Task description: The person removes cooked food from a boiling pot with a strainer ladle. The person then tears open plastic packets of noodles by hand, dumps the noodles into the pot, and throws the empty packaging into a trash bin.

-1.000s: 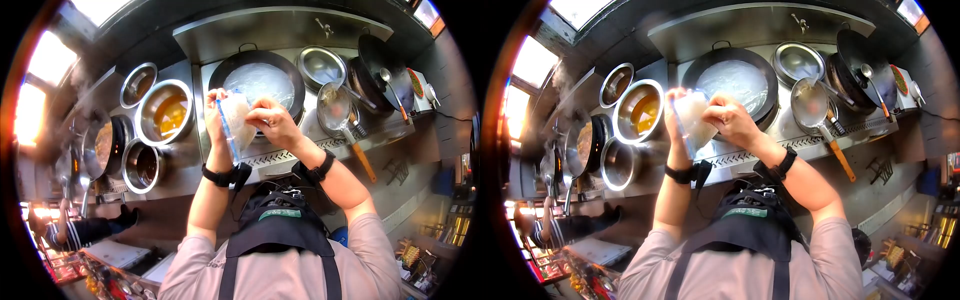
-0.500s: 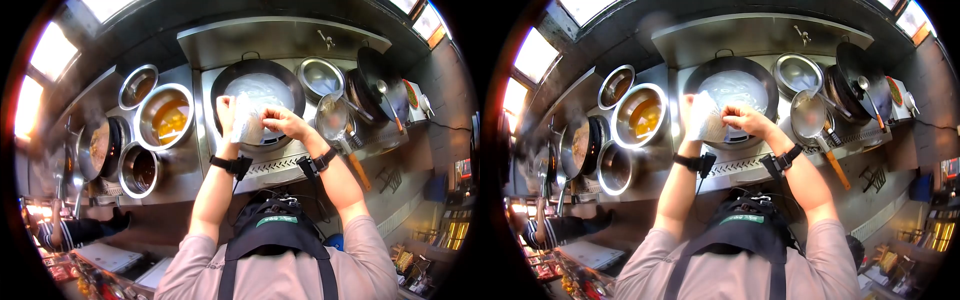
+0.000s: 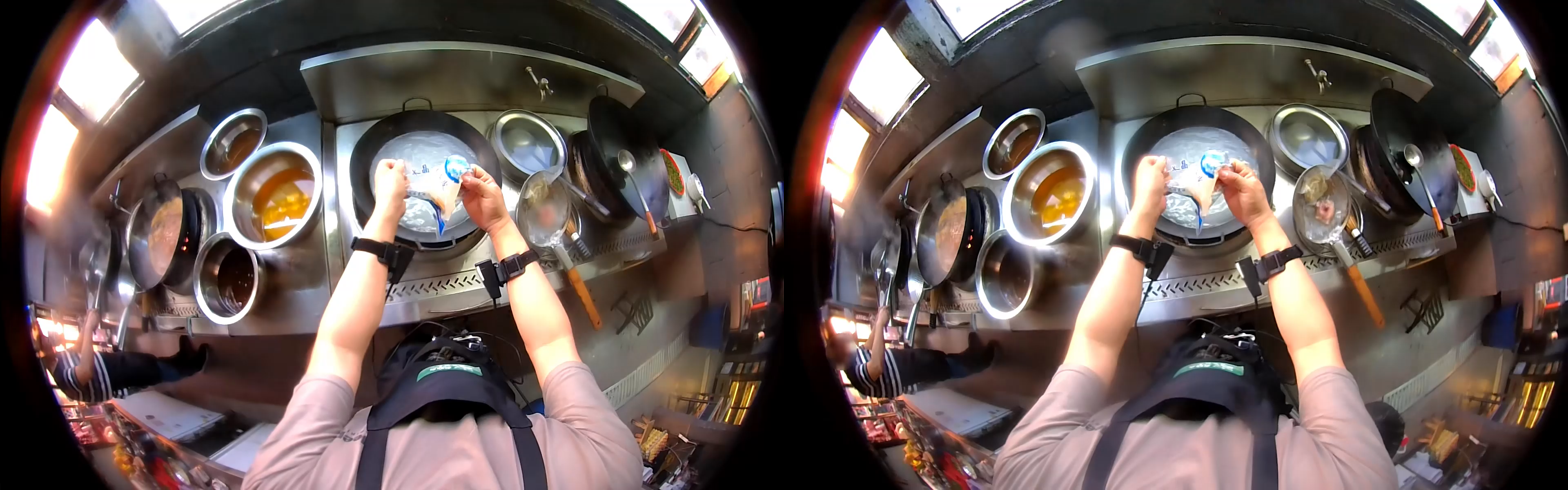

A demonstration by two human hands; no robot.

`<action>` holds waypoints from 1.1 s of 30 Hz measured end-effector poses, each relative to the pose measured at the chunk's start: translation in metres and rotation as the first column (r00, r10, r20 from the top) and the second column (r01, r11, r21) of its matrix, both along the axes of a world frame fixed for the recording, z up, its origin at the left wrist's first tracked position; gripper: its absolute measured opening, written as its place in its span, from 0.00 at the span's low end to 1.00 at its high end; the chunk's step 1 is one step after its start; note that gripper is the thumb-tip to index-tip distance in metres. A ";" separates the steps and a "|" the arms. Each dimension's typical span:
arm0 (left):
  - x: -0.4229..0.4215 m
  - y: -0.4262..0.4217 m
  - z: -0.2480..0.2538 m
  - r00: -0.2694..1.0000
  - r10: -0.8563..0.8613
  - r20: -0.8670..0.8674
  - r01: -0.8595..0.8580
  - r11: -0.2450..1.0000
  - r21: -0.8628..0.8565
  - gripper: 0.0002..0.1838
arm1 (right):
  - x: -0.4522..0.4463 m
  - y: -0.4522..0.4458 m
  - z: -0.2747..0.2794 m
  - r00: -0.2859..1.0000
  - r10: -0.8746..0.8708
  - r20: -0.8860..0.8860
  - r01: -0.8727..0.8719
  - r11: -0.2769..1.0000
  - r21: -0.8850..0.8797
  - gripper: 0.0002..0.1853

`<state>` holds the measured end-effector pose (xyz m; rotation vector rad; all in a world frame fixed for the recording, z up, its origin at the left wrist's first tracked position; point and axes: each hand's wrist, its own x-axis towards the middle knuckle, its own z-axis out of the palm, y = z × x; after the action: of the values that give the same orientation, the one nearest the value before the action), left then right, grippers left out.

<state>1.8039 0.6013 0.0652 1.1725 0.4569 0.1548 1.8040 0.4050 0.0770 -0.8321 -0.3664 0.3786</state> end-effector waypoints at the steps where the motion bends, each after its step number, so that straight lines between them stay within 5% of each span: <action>1: 0.001 0.001 -0.001 1.000 -0.001 0.002 0.001 1.000 0.001 0.03 | 0.001 -0.001 -0.001 0.996 -0.027 -0.086 0.030 0.999 0.041 0.03; 3: 0.004 0.005 0.001 0.999 -0.049 0.021 0.051 0.992 -0.115 0.02 | 0.010 -0.001 -0.009 0.992 -0.013 -0.129 0.016 1.000 0.020 0.07; 6: 0.007 0.004 -0.001 0.996 -0.082 -0.024 0.081 0.995 -0.050 0.03 | 0.017 0.001 -0.021 0.966 0.080 -0.244 -0.081 0.997 0.006 0.15; 11: 0.013 -0.002 -0.011 0.985 -0.075 -0.158 0.075 0.997 -0.005 0.07 | 0.029 0.007 -0.024 0.963 0.005 -0.271 -0.074 0.967 -0.245 0.16; 13: 0.011 -0.006 -0.014 0.954 -0.161 -0.252 0.209 0.961 0.179 0.10 | 0.038 0.009 -0.046 0.978 -0.073 -0.195 -0.033 0.871 -0.490 0.16; 18: 0.000 -0.014 -0.018 0.967 -0.165 -0.192 0.197 0.968 0.158 0.08 | 0.052 0.017 -0.064 0.946 -0.281 -0.161 0.120 0.766 -0.632 0.10; 22: 0.000 -0.019 -0.033 0.987 -0.072 -0.141 0.101 0.973 0.208 0.12 | 0.060 0.015 -0.069 0.943 -0.172 -0.285 -0.074 0.726 -0.684 0.10; 26: 0.004 -0.004 -0.043 0.985 -0.104 -0.138 0.142 0.942 0.303 0.14 | 0.057 0.015 -0.058 0.971 0.036 -0.236 -0.166 0.812 -0.559 0.18; 27: 0.002 0.004 -0.039 0.957 -0.201 -0.208 0.248 0.940 0.232 0.16 | 0.054 0.014 -0.052 0.971 0.038 -0.237 -0.168 0.811 -0.561 0.18; 29: 0.001 0.014 -0.034 0.915 -0.299 -0.271 0.347 0.925 0.154 0.19 | 0.048 0.014 -0.040 0.945 0.189 -0.268 -0.264 0.924 -0.276 0.20; 33: 0.012 0.017 -0.030 0.916 -0.388 -0.104 0.390 0.921 0.001 0.22 | 0.049 0.013 -0.030 0.912 0.313 -0.266 -0.358 0.923 -0.143 0.23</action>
<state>1.8160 0.6186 0.0348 1.2742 0.3019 -0.2477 1.8534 0.4184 0.0468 -0.8979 -0.2505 0.8408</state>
